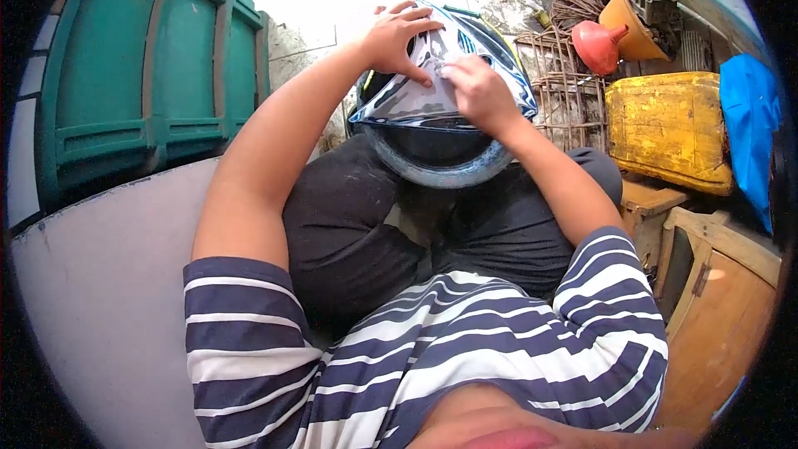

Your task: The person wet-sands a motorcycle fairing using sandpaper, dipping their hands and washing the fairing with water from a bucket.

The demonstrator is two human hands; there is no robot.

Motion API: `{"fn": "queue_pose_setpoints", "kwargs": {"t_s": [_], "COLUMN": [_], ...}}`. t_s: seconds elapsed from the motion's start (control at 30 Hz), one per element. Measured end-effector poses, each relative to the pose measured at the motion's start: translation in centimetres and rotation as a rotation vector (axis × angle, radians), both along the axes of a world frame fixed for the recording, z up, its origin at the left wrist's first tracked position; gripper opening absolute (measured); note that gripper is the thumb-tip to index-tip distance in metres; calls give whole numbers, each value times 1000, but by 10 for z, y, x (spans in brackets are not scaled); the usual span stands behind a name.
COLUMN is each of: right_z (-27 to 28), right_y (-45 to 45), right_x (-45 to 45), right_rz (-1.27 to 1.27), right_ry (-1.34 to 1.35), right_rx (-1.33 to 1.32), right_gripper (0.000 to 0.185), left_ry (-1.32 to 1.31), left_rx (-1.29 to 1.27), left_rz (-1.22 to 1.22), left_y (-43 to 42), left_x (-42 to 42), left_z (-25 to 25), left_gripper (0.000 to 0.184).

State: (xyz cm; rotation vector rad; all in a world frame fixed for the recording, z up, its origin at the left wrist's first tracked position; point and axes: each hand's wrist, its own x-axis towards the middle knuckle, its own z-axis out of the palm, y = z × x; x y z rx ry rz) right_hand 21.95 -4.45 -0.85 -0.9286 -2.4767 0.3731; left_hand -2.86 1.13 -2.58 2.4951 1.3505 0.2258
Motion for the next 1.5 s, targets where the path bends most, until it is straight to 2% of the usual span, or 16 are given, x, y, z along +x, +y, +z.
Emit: {"fn": "queue_pose_setpoints", "kwargs": {"t_s": [0.1, 0.23, 0.37, 0.5, 0.67, 0.8, 0.9, 0.93, 1.17, 1.3, 1.37, 1.5], "right_z": [-3, -2, 4, 7, -6, 5, 4, 7, 3, 2, 12, -2], "right_y": [23, 7, 25, -2, 28, 5, 25, 28, 25, 33, 20, 46], "right_x": [10, 3, 9, -2, 16, -3, 5, 9, 11, 19, 9, 20], "right_rz": [-92, 19, -128, 61, -154, 66, -76, -151, -3, -61, 31, -84], "right_ry": [45, 41, -32, 26, 52, 111, 161, 109, 75, 54, 44, 48], "right_rx": [10, 32, 14, 7, -109, -83, -86, -112, -139, -146, -134, -67], "right_gripper": [25, 19, 22, 21, 21, 24, 21, 21, 24, 24, 20, 23], "left_ry": [-5, 12, -1, 31, 62, 65, 99, 115, 167, 184, 189, 171], "left_rx": [-33, -58, -101, -99, -91, -85, -91, -93, -109, -84, -77, -80], "left_rz": [-3, -2, 3, 7, 8, 7, -6, -4, -15, -31, -26, -36], "left_y": [-2, 4, 4, 3, 3, 4, 3, 2, -2, 3, 2, 4], "left_x": [-1, 1, 2, 4, 4, 4, 6, 7, 10, 11, 10, 9], "left_z": [1, 7, 14, 19, 19, 24, 29, 32, 41, 45, 42, 43], "left_gripper": [116, 117, 119, 118, 120, 119, 119, 119, 119, 117, 116, 116]}}
